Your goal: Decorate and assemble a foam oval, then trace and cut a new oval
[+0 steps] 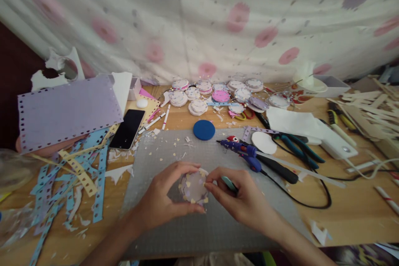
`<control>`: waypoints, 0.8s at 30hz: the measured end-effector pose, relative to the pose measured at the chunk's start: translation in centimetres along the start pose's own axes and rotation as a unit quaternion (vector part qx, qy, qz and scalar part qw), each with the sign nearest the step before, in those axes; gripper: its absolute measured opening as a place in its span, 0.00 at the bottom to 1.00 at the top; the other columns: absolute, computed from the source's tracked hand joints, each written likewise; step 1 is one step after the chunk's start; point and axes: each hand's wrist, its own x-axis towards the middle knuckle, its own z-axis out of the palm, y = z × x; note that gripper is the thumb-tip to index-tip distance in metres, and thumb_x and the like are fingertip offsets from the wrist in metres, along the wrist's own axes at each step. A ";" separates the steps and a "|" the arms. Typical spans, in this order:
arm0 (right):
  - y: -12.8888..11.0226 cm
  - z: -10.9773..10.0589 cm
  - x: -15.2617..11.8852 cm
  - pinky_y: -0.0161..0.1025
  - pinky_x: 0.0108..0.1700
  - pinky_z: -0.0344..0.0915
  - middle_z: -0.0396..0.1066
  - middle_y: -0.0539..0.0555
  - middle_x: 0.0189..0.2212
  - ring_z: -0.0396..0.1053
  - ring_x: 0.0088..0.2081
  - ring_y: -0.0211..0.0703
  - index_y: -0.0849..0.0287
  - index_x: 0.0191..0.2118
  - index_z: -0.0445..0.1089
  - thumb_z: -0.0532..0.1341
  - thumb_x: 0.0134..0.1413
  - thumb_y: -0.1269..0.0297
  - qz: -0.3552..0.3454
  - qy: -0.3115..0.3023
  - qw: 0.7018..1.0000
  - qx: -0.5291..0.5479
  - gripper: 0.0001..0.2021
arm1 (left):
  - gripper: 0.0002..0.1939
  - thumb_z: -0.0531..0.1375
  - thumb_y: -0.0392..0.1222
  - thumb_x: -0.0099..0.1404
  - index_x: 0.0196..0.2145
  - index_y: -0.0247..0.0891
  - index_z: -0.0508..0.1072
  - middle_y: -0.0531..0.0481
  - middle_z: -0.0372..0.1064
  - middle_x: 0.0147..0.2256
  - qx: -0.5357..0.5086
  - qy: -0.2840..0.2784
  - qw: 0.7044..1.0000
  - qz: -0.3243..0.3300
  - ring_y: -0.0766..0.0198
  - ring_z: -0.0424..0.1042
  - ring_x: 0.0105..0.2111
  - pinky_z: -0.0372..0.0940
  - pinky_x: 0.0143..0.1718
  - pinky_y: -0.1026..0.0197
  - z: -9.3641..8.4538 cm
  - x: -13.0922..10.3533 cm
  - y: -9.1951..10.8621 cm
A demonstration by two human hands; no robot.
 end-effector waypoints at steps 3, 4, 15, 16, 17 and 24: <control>-0.1 0.0 0.1 0.32 0.23 0.49 0.59 0.45 0.18 0.53 0.20 0.33 0.58 0.31 0.70 0.58 0.57 0.64 -0.005 -0.002 1.000 -0.008 0.07 | 0.30 0.71 0.47 0.50 0.49 0.45 0.66 0.47 0.71 0.50 0.003 0.000 1.000 0.006 0.56 0.71 0.49 0.65 0.51 0.56 0.0 0.1 0.0; -0.1 0.0 0.1 0.32 0.23 0.48 0.59 0.44 0.18 0.52 0.20 0.32 0.58 0.31 0.71 0.58 0.57 0.64 -0.007 -0.005 1.000 -0.010 0.07 | 0.30 0.71 0.47 0.50 0.49 0.45 0.66 0.47 0.71 0.50 0.003 0.000 1.000 0.007 0.56 0.71 0.49 0.65 0.51 0.56 0.0 0.1 -0.1; 1.0 -0.1 0.1 0.34 0.26 0.52 0.59 0.46 0.21 0.54 0.24 0.35 0.58 0.33 0.68 0.55 0.60 0.52 0.052 0.102 0.992 0.058 0.15 | 0.27 0.69 0.51 0.52 0.47 0.42 0.68 0.44 0.72 0.48 -0.223 0.087 0.965 -0.108 0.53 0.71 0.49 0.66 0.50 0.55 0.6 -0.4 -1.0; 1.1 0.0 0.2 0.34 0.26 0.52 0.59 0.46 0.21 0.54 0.23 0.35 0.59 0.32 0.67 0.55 0.59 0.51 0.067 0.091 0.991 0.072 0.15 | 0.28 0.69 0.52 0.51 0.47 0.41 0.68 0.43 0.72 0.48 -0.248 0.097 0.958 -0.109 0.53 0.71 0.48 0.67 0.49 0.55 0.8 -0.4 -1.1; 1.3 0.1 0.2 0.33 0.26 0.52 0.59 0.46 0.20 0.54 0.23 0.35 0.59 0.31 0.67 0.55 0.59 0.50 0.082 0.065 0.990 0.091 0.16 | 0.28 0.69 0.53 0.51 0.46 0.40 0.68 0.43 0.72 0.47 -0.266 0.104 0.952 -0.109 0.53 0.72 0.47 0.67 0.49 0.55 1.0 -0.4 -1.1; 2.0 1.2 -0.2 0.32 0.19 0.41 0.62 0.46 0.16 0.46 0.17 0.29 0.60 0.24 0.65 0.59 0.54 0.48 0.151 -0.016 0.951 0.269 0.19 | 0.37 0.71 0.54 0.47 0.53 0.43 0.66 0.40 0.66 0.54 -0.317 0.068 0.941 -0.103 0.49 0.67 0.53 0.65 0.52 0.52 2.1 -1.4 -1.5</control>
